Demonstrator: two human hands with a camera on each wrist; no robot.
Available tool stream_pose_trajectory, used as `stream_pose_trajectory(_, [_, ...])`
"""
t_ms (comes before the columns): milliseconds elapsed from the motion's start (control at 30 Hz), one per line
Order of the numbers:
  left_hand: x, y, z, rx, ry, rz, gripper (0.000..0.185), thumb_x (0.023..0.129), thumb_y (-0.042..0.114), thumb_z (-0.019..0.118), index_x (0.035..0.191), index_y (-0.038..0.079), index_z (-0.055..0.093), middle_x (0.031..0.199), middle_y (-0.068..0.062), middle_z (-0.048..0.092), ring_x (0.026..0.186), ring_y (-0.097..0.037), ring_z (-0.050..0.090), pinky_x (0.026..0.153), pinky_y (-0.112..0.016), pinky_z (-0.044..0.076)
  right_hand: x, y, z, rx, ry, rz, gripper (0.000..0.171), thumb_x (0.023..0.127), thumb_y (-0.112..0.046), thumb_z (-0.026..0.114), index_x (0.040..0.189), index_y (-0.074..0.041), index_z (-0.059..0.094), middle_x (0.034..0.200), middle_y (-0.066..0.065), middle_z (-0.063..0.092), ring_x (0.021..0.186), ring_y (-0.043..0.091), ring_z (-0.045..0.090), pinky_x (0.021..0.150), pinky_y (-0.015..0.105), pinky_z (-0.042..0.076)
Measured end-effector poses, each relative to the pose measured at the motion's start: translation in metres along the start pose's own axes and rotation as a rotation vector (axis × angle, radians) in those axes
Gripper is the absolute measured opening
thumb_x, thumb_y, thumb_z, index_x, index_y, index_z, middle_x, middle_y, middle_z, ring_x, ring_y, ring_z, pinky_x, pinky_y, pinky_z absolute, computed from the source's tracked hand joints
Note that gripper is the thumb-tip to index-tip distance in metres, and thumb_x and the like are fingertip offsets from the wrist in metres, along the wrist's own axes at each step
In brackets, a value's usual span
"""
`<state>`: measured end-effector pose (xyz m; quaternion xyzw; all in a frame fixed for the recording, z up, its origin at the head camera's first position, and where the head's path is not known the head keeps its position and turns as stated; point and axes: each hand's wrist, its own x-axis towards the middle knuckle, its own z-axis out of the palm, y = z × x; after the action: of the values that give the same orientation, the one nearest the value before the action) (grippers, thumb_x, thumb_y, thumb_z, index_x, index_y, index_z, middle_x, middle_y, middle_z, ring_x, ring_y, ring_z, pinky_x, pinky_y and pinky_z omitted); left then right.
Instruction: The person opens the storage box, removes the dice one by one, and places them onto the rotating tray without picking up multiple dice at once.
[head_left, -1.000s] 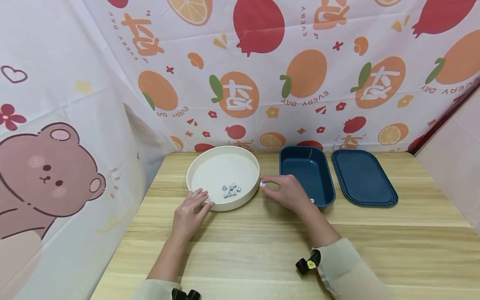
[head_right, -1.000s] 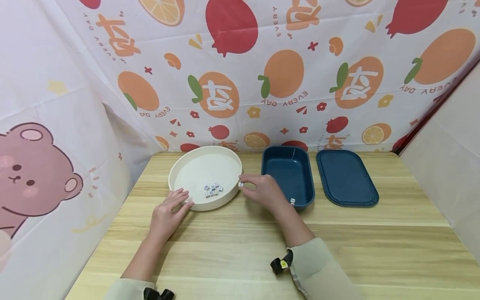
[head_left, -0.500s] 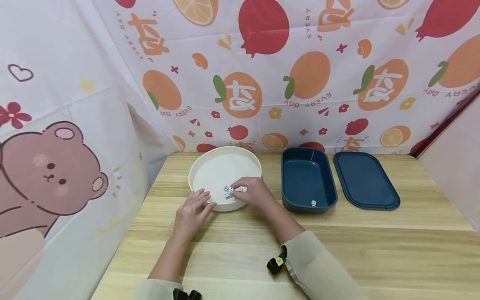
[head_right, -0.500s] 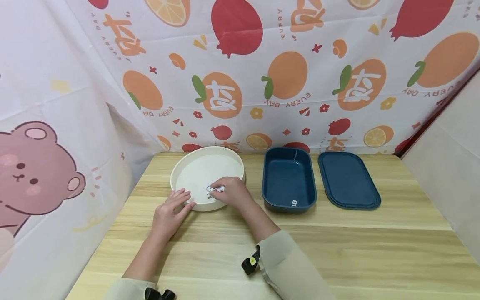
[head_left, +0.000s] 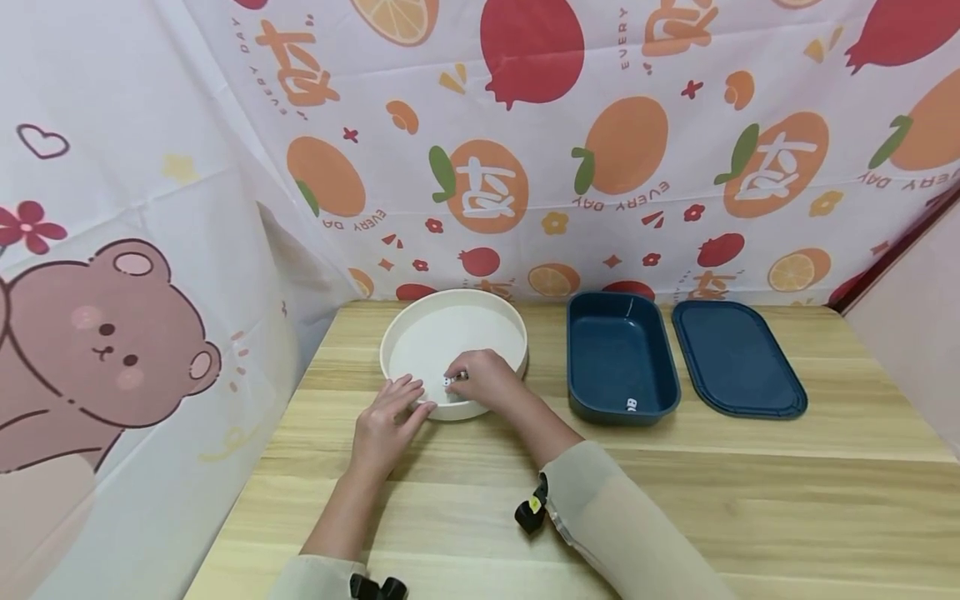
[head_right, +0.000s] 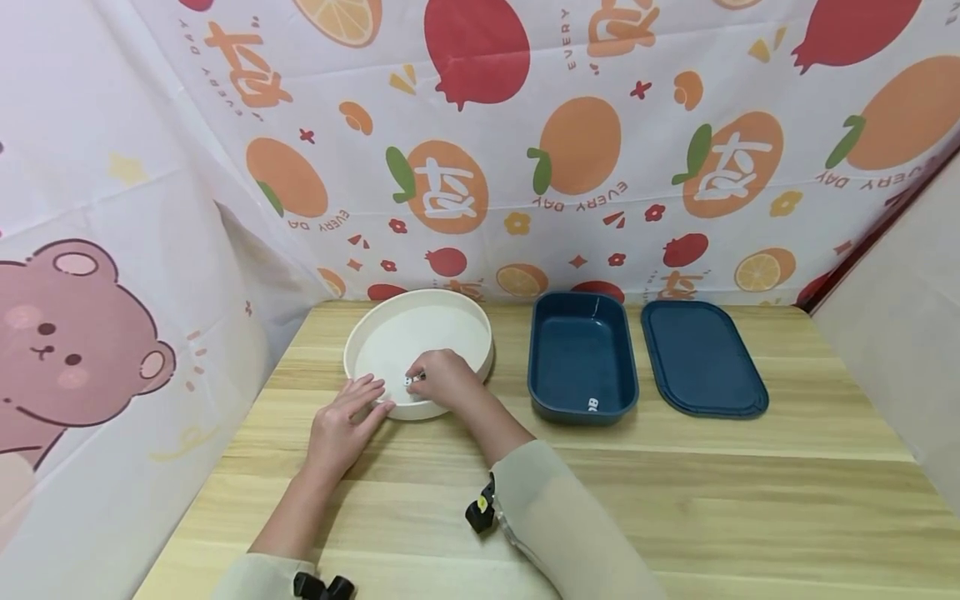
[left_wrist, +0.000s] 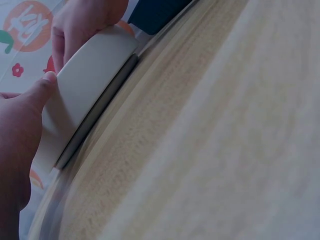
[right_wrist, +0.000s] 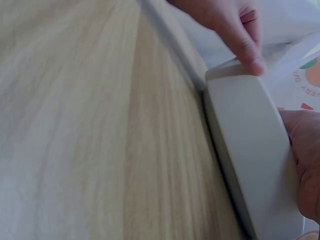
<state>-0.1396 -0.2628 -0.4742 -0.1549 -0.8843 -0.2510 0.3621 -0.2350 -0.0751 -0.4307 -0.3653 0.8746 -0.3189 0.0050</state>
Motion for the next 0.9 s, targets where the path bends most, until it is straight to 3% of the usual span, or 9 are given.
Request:
stream_pose_trajectory(200, [0.002,0.0,0.0,0.008,0.005,-0.012,0.032,0.074,0.015,0.086,0.1,-0.001,0.076,0.108,-0.013,0.075,0.112,-0.031,0.067,0.107,-0.053,0.048,0.007,-0.001,0.002,-0.127,-0.086,0.012,0.019,0.083,-0.025,0.08,0.099,-0.016,0.079,0.116,-0.006,0.073,0.116,0.013,0.065,0.1,0.029,0.053])
stream_pose_trajectory(433, [0.002,0.0,0.001,-0.004,-0.005,0.0,0.031,0.074,0.014,0.086,0.1,-0.001,0.076,0.107,-0.013,0.075,0.112,-0.032,0.067,0.106,-0.055,0.048,0.006,0.0,-0.001,-0.129,-0.112,0.061,0.026,0.081,-0.025,0.081,0.104,-0.012,0.078,0.122,-0.005,0.071,0.117,0.015,0.064,0.1,0.03,0.053])
stream_pose_trajectory(633, [0.001,0.0,0.001,0.003,-0.006,-0.006,0.031,0.075,0.014,0.086,0.1,-0.001,0.075,0.107,-0.013,0.075,0.112,-0.031,0.067,0.106,-0.054,0.048,-0.002,0.003,-0.001,-0.079,-0.019,0.025,0.029,0.082,-0.023,0.081,0.107,-0.011,0.076,0.11,-0.001,0.074,0.105,0.014,0.069,0.093,0.029,0.057])
stream_pose_trajectory(733, [0.0,0.0,0.001,0.0,-0.008,-0.01,0.031,0.075,0.014,0.086,0.1,-0.001,0.075,0.108,-0.013,0.074,0.112,-0.031,0.067,0.106,-0.055,0.048,-0.013,0.007,-0.002,-0.035,0.055,-0.02,0.031,0.083,-0.023,0.08,0.11,-0.01,0.075,0.11,0.001,0.074,0.107,0.015,0.068,0.096,0.03,0.057])
stream_pose_trajectory(900, [0.001,0.0,0.0,-0.004,0.0,-0.024,0.032,0.074,0.014,0.087,0.099,-0.001,0.075,0.108,-0.013,0.074,0.112,-0.031,0.067,0.106,-0.055,0.048,-0.04,0.02,-0.014,0.119,0.206,-0.01,0.037,0.081,-0.022,0.082,0.114,-0.008,0.073,0.114,0.004,0.073,0.11,0.019,0.067,0.097,0.034,0.057])
